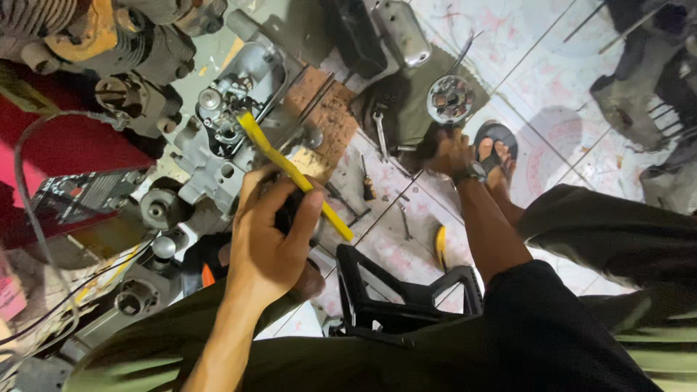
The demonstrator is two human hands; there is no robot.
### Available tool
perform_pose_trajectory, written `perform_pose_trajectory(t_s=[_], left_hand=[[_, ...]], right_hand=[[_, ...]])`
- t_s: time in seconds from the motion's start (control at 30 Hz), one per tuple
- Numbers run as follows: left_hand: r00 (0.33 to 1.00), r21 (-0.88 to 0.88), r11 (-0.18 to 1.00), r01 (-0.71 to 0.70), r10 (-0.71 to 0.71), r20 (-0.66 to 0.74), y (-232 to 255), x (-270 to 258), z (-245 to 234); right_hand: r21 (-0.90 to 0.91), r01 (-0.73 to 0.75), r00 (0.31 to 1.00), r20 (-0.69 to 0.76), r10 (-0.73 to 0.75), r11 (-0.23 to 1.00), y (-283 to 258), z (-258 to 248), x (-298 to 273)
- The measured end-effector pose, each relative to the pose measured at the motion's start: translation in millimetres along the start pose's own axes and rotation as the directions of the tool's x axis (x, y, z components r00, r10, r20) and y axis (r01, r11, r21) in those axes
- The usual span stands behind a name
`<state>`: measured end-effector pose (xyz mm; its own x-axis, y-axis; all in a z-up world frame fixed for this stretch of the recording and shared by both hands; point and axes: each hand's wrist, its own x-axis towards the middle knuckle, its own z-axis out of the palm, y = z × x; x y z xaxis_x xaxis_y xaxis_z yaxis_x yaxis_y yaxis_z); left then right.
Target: The person cleans a small engine part using a yellow brush and a screwdriver. They scrub the surface and crevices of the part while seated in a workshop.
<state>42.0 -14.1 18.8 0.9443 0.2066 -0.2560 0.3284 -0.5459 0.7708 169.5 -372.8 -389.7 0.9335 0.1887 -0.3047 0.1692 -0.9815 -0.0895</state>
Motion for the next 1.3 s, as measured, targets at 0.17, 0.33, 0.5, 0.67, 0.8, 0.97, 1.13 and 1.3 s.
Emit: perform_pose_trajectory(t_s=[0.17, 0.33, 0.5, 0.67, 0.8, 0.97, 1.13, 1.3], left_hand=[[0.996, 0.005, 0.996, -0.086, 0.086, -0.004, 5.6, -3.7, 0.3], [0.988, -0.018, 0.988, -0.152, 0.151, -0.04, 11.1, -3.4, 8.9], [0.981, -0.012, 0.982, -0.188, 0.187, -0.054, 8.3, -2.1, 12.7], [1.0, 0.034, 0.999, -0.012, 0.012, 0.006, 10.6, -0.3, 7.1], [0.999, 0.058, 0.998, 0.004, -0.002, -0.034, 3.3, 3.6, 2.7], [0.997, 0.04, 0.997, 0.068, -0.066, -0.042, 3.7, 1.2, -7.0], [0.995, 0.025, 0.996, 0.085, -0.083, -0.05, 1.9, 3.2, -12.1], [0.995, 0.012, 0.998, 0.054, -0.053, -0.086, -3.9, 0.4, -14.4]], right_hand=[[-0.04, 0.162, 0.96, 0.239, -0.148, 0.986, 32.6, 27.2, -10.5], [-0.051, 0.39, 0.904, -0.166, -0.393, 0.919, 75.4, 120.4, -0.4], [0.509, 0.279, 0.946, 0.0, -0.324, 0.814, 22.9, -5.6, 0.0], [0.408, 0.079, 0.975, 0.157, -0.155, 0.91, -52.2, -97.9, 28.9], [0.318, 0.486, 0.864, -0.313, -0.394, 0.814, -97.6, -73.4, 64.0], [0.502, 0.32, 0.928, -0.338, -0.158, 0.804, -120.8, -49.7, 85.9], [0.399, 0.406, 0.913, -0.22, -0.344, 0.822, -150.9, -59.5, 97.8], [0.37, 0.467, 0.87, -0.352, -0.344, 0.803, -173.7, -52.6, 117.1]])
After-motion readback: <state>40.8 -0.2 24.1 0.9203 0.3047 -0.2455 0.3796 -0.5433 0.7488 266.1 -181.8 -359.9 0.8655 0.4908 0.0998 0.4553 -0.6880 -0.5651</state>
